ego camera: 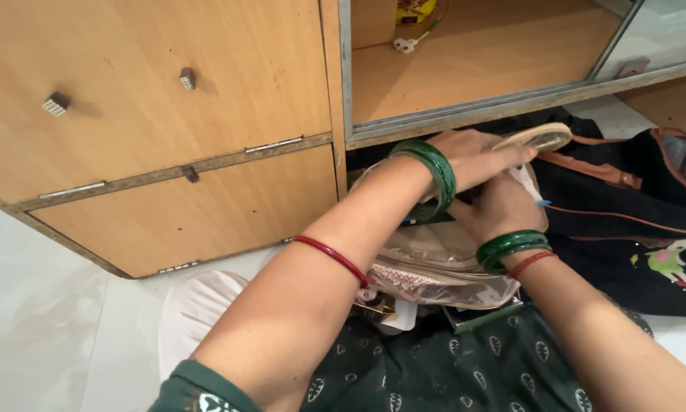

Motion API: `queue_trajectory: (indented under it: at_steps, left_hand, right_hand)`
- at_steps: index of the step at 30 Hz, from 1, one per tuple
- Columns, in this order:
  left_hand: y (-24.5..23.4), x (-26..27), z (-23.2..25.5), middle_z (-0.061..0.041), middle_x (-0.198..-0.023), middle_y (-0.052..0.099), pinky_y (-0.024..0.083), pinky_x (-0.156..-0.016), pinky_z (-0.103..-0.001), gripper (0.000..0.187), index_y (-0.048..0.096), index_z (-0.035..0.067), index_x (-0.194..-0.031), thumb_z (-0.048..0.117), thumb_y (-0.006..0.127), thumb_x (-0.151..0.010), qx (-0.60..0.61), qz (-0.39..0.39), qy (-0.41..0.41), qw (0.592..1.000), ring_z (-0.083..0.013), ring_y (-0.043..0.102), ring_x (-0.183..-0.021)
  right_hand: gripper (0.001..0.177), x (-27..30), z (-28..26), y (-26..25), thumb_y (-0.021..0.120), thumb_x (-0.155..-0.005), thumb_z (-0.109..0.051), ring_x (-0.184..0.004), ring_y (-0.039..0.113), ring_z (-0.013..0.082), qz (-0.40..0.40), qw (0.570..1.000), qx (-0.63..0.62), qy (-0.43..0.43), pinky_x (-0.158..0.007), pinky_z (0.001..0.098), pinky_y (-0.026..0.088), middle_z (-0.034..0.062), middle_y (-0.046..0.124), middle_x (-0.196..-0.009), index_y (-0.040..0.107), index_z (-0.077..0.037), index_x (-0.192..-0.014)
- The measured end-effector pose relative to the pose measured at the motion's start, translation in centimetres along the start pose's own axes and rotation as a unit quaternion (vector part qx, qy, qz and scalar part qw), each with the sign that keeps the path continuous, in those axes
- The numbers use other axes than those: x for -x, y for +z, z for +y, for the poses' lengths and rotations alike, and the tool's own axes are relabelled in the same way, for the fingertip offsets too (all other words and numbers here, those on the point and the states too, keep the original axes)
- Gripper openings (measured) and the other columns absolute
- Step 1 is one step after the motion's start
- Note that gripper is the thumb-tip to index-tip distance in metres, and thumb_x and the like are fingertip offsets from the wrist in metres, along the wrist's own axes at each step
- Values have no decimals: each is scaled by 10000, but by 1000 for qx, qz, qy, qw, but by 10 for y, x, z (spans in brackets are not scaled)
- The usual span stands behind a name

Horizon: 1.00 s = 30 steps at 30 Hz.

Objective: The person removes items from a wooden cabinet, including a makeup palette, a cosmetic bag, and other small items, then places them into a larger bag on the floor. The person continues to sort and pack items from the cabinet into the bag.

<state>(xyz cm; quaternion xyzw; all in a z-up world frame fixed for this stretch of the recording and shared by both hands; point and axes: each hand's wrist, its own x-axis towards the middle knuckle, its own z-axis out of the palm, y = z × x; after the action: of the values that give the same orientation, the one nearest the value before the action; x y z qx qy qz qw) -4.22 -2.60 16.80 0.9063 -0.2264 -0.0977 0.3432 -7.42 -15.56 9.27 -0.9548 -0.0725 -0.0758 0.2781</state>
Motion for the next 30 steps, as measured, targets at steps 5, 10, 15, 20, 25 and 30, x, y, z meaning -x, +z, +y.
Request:
queue_trajectory:
  at_steps: [5, 10, 15, 20, 25, 30]
  left_hand:
    - [1, -3, -5, -133, -1437, 604, 464, -1031, -512, 1063, 641, 242, -1390, 916, 492, -581, -59, -87, 48, 993, -355, 565, -1302]
    - [2, -13, -6, -135, -1413, 659, 515, -1073, -486, 1019, 685, 204, -1350, 890, 556, -609, -72, -119, 7, 990, -308, 651, -1275]
    - [24, -5, 22, -83, -1394, 616, 222, -1157, -694, 887, 657, 222, -1304, 660, 838, -554, -316, -120, -31, 941, -272, 550, -1332]
    - [45, -28, 45, -96, -1381, 658, 330, -1148, -617, 635, 755, 196, -1169, 646, 800, -725, -289, -45, 28, 956, -302, 555, -1339]
    - [62, -88, 50, -68, -1403, 582, 448, -1019, -579, 409, 786, 240, -1040, 514, 786, -736, -224, 15, 90, 970, -308, 539, -1295]
    - [87, -136, 46, -13, -1385, 649, 436, -1095, -557, 399, 744, 275, -1160, 409, 758, -784, -263, -73, 56, 960, -240, 529, -1383]
  right_hand:
    - [460, -31, 40, -10, 833, -825, -305, -984, 690, 242, -38, 992, -28, -115, -864, 402, 541, 131, 739, -1084, 700, -39, -1176]
    - [371, -43, 103, -58, 705, -914, -214, -791, 697, 221, -209, 950, -231, 35, -690, 417, 566, 102, 768, -961, 688, -184, -1284]
    - [265, -31, 132, -75, 771, -868, -285, -780, 712, 257, -84, 990, -18, 110, -739, 409, 560, 144, 753, -844, 794, -25, -914]
    - [286, -23, 150, -59, 749, -808, -331, -909, 737, 316, -58, 992, 107, 28, -832, 433, 563, 144, 787, -953, 802, -138, -1012]
    - [306, -20, 157, -53, 707, -834, -373, -973, 731, 345, -82, 987, 136, 27, -882, 463, 561, 142, 793, -1017, 800, -163, -1037]
    - [321, -19, 167, -57, 752, -776, -345, -994, 694, 366, -11, 972, 217, -86, -902, 473, 543, 163, 756, -1012, 792, -144, -1024]
